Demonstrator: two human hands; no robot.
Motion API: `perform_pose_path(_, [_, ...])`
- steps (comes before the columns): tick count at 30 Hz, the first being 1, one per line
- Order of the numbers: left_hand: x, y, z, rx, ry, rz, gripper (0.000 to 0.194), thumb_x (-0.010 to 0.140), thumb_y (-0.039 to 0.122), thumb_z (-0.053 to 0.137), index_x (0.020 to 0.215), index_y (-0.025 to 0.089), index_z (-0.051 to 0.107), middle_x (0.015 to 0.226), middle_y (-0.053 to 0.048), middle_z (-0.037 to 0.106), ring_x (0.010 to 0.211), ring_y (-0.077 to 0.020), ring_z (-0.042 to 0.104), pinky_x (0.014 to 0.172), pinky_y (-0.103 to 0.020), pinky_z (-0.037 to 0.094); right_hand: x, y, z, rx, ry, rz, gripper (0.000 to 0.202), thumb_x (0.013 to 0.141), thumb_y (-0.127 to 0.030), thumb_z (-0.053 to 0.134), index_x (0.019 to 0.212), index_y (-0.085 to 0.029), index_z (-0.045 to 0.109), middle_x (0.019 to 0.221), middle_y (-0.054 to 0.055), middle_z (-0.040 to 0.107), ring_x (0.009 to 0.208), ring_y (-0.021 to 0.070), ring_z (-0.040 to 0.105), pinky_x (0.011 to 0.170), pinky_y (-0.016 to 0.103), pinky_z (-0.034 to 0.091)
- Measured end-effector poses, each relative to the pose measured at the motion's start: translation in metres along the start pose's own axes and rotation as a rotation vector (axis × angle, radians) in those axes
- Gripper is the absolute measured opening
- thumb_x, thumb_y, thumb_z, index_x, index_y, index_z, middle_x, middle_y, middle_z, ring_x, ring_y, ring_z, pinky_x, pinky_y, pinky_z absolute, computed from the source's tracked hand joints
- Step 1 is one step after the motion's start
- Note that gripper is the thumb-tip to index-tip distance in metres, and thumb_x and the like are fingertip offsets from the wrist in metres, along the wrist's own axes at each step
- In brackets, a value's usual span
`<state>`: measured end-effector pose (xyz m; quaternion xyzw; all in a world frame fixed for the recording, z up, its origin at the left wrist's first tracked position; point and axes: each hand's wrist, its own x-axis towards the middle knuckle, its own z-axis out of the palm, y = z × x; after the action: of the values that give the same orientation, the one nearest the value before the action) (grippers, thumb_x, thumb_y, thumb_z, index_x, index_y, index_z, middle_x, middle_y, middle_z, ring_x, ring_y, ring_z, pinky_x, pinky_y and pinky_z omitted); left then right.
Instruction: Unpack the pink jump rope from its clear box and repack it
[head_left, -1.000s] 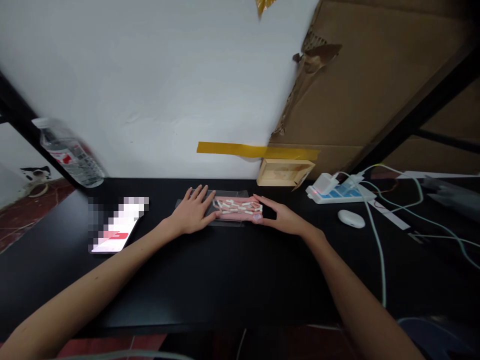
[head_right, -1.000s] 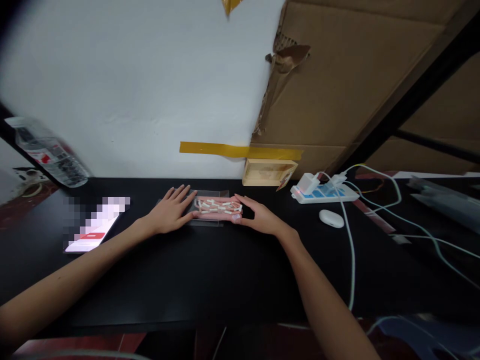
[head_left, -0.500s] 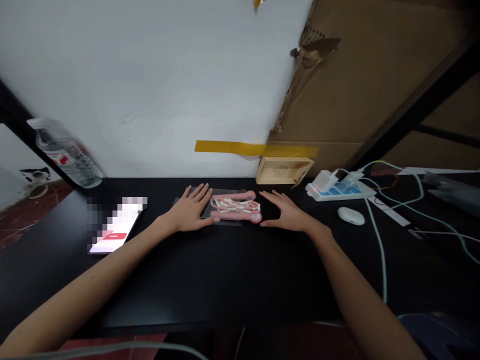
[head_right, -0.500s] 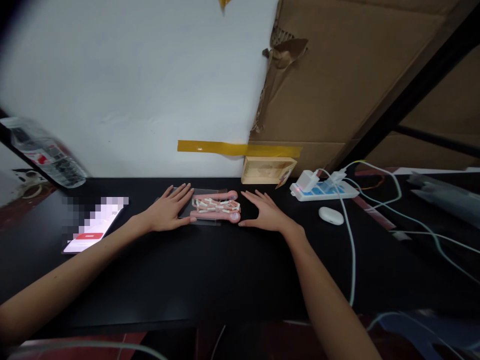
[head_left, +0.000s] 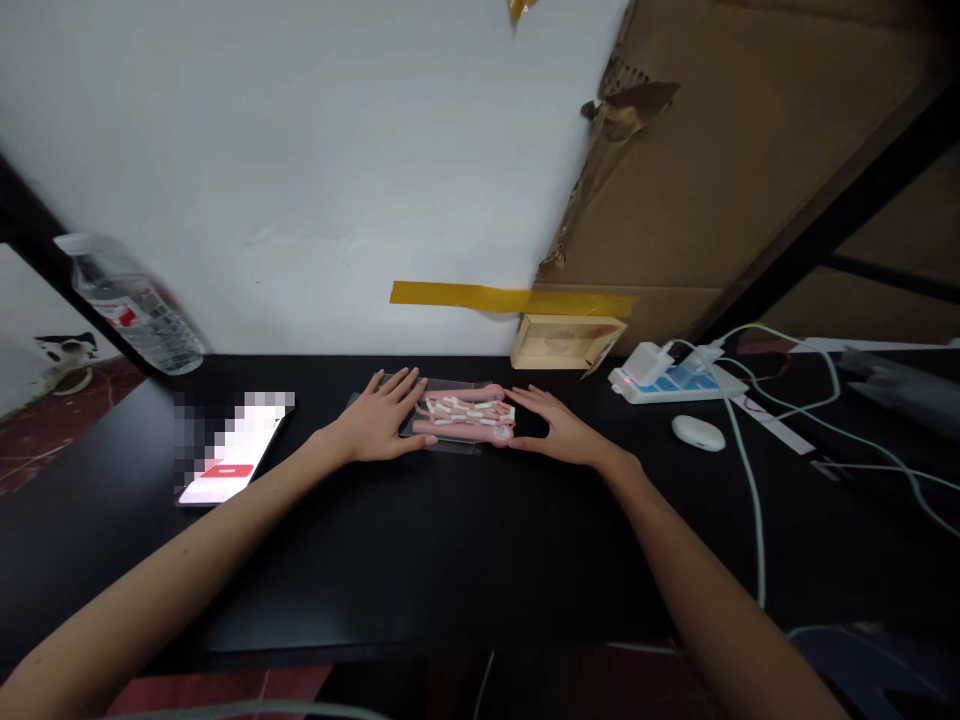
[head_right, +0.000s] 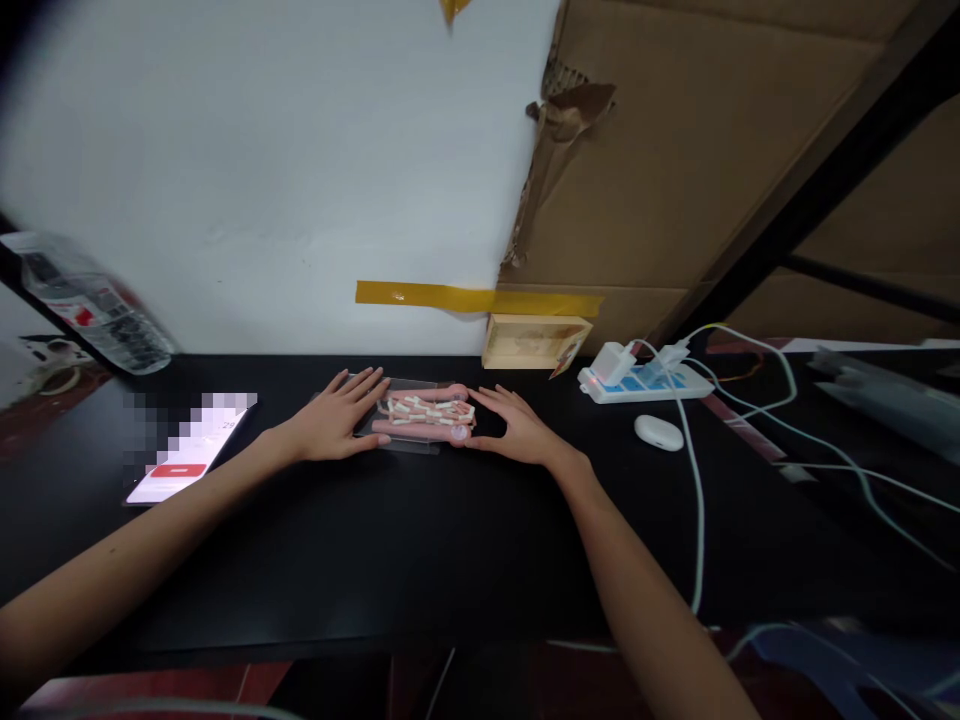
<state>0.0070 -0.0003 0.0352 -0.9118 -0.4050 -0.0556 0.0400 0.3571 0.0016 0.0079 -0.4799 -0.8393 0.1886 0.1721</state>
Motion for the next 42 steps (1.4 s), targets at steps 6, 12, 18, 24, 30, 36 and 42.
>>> perform_pose_path(6, [0.000,0.000,0.001,0.018,-0.004,0.003,0.096,0.093,0.080,0.026,0.157,0.008,0.026,0.163,-0.021,0.023,0.152,-0.0369,0.018,0.121,-0.058,0.014,0.000,-0.016,0.002,-0.030,0.023,0.009,0.097,0.079,-0.073,0.065,0.159,-0.034,0.026,0.165,0.007,0.029,0.153,0.0361,0.021,0.122,0.064,0.021])
perform_pose_path(12, [0.000,-0.001,0.003,0.005,0.027,0.018,0.095,0.092,0.081,0.025,0.158,0.012,0.024,0.162,-0.020,0.026,0.152,-0.0371,0.020,0.121,-0.057,0.014,-0.002,-0.016,-0.001,-0.009,0.018,-0.047,0.087,0.084,-0.070,0.062,0.158,-0.039,0.028,0.165,0.003,0.031,0.153,0.0328,0.021,0.122,0.062,0.022])
perform_pose_path(18, [0.001,-0.003,0.009,-0.019,0.060,0.012,0.095,0.091,0.081,0.029,0.158,0.014,0.024,0.162,-0.019,0.027,0.150,-0.0385,0.024,0.120,-0.057,0.013,0.004,-0.014,0.005,0.049,0.044,-0.044,0.065,0.097,-0.065,0.042,0.156,-0.039,0.032,0.164,0.000,0.033,0.153,0.0307,0.022,0.123,0.062,0.019])
perform_pose_path(24, [0.001,-0.001,0.007,-0.005,0.053,0.013,0.096,0.092,0.081,0.026,0.157,0.012,0.026,0.162,-0.020,0.027,0.151,-0.0376,0.022,0.121,-0.057,0.013,0.010,-0.016,0.010,0.025,0.089,-0.031,0.072,0.094,-0.064,0.050,0.156,-0.032,0.035,0.162,0.006,0.036,0.153,0.0332,0.023,0.122,0.061,0.022])
perform_pose_path(30, [0.001,0.000,0.006,-0.003,0.044,0.005,0.095,0.091,0.082,0.025,0.157,0.013,0.027,0.162,-0.021,0.028,0.151,-0.0367,0.022,0.121,-0.056,0.013,0.011,-0.022,0.009,0.010,0.083,-0.021,0.075,0.092,-0.060,0.053,0.156,-0.024,0.037,0.162,0.011,0.035,0.153,0.0343,0.021,0.122,0.060,0.022])
perform_pose_path(36, [0.003,0.001,0.005,0.001,0.030,0.002,0.096,0.091,0.082,0.024,0.156,0.012,0.027,0.162,-0.022,0.026,0.151,-0.0374,0.022,0.120,-0.058,0.014,0.013,-0.032,0.012,-0.013,0.038,0.031,0.082,0.090,-0.053,0.058,0.160,-0.024,0.025,0.165,0.010,0.029,0.154,0.0359,0.017,0.123,0.059,0.022])
perform_pose_path(42, [0.003,0.007,0.009,-0.034,0.052,-0.029,0.095,0.091,0.082,0.026,0.157,0.014,0.024,0.163,-0.020,0.027,0.151,-0.0380,0.023,0.120,-0.059,0.013,0.015,-0.029,0.016,0.018,0.052,0.010,0.080,0.094,-0.059,0.052,0.161,-0.029,0.021,0.165,0.007,0.030,0.153,0.0379,0.019,0.122,0.063,0.023])
